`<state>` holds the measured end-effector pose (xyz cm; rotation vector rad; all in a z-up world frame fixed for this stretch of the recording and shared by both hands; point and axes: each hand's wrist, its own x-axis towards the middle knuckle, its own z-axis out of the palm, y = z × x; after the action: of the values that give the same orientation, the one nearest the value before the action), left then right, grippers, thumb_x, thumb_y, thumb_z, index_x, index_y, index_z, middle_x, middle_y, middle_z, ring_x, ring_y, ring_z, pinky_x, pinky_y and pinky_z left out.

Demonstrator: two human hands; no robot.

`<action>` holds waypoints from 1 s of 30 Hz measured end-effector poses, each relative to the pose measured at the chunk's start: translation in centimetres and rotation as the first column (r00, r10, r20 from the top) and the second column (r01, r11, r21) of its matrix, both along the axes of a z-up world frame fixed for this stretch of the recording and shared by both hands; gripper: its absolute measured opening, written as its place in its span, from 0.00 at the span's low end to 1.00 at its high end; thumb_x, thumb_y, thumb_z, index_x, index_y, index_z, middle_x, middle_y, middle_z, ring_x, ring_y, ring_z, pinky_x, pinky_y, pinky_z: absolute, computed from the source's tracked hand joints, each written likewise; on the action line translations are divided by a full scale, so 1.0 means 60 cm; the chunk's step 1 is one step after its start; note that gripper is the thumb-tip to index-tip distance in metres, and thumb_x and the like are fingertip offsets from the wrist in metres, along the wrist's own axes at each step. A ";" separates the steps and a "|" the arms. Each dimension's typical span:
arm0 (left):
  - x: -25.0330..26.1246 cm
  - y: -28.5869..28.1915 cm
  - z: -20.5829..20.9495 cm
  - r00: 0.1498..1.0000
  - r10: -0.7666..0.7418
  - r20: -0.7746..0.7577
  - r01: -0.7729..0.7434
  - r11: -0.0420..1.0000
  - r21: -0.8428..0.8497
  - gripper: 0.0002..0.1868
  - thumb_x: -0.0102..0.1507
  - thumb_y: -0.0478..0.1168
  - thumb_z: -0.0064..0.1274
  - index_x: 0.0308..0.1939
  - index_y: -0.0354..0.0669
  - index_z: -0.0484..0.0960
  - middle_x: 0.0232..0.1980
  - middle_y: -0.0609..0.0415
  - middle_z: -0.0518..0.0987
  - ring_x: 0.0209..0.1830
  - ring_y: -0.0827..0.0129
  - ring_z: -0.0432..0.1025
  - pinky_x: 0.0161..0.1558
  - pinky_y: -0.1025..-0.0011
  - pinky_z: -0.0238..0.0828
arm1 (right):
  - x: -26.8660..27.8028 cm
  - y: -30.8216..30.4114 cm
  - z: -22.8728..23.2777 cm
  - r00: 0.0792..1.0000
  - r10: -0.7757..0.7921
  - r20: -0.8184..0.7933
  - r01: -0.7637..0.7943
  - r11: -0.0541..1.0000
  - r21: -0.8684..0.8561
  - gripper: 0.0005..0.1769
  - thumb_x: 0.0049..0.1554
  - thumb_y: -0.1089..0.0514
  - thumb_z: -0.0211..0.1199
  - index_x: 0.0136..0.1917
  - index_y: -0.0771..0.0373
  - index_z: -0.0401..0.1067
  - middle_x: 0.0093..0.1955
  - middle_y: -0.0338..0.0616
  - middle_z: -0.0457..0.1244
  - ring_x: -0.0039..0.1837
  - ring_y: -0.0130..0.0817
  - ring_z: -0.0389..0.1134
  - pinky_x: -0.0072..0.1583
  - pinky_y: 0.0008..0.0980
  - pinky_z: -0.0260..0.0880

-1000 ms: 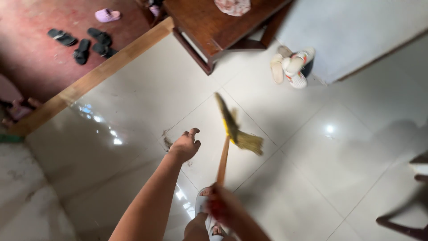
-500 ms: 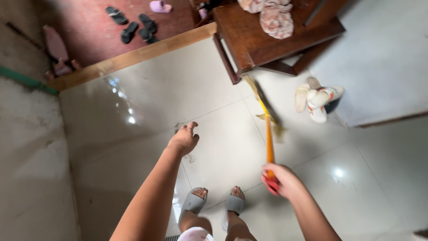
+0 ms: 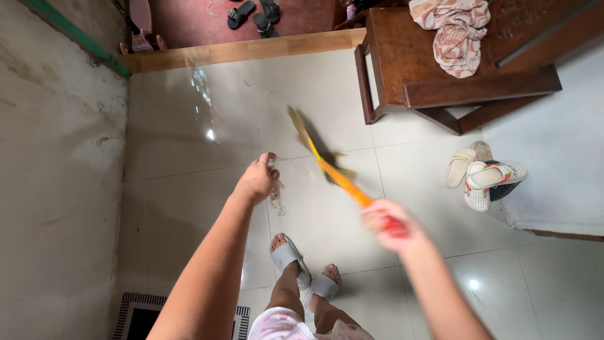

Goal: Sweep the floor and collect dust into a dustpan.

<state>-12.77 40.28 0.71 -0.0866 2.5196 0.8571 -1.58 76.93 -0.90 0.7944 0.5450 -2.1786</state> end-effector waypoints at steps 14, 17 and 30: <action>-0.080 -0.142 0.016 0.940 0.339 0.041 -0.340 0.912 0.228 0.27 0.64 0.43 0.50 0.67 0.47 0.69 0.51 0.49 0.78 0.51 0.59 0.74 0.57 0.63 0.71 | -0.195 -0.201 -0.075 0.938 0.255 0.236 -0.342 0.562 0.753 0.09 0.60 0.57 0.53 0.51 0.65 0.63 0.37 0.48 0.61 0.34 0.37 0.65 0.33 0.37 0.65; -0.097 -0.176 0.027 0.864 0.482 0.147 -0.500 0.787 0.360 0.28 0.63 0.44 0.49 0.68 0.46 0.69 0.48 0.51 0.79 0.46 0.62 0.74 0.53 0.65 0.72 | -0.254 -0.326 -0.105 0.898 0.353 0.261 -0.434 0.631 0.643 0.02 0.58 0.64 0.48 0.45 0.61 0.57 0.33 0.45 0.56 0.30 0.35 0.60 0.28 0.39 0.59; -0.111 -0.214 0.039 0.777 0.593 0.213 -0.627 0.694 0.355 0.30 0.63 0.46 0.49 0.69 0.48 0.68 0.47 0.53 0.79 0.43 0.68 0.74 0.51 0.69 0.71 | -0.357 -0.123 0.141 0.922 0.387 0.021 -0.366 0.850 0.380 0.14 0.55 0.62 0.60 0.50 0.77 0.66 0.31 0.32 0.57 0.25 0.11 0.52 0.24 0.12 0.50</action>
<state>-19.42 27.45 3.03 -0.8504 2.1728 1.5891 -23.02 69.56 7.55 0.7474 1.0798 -1.7545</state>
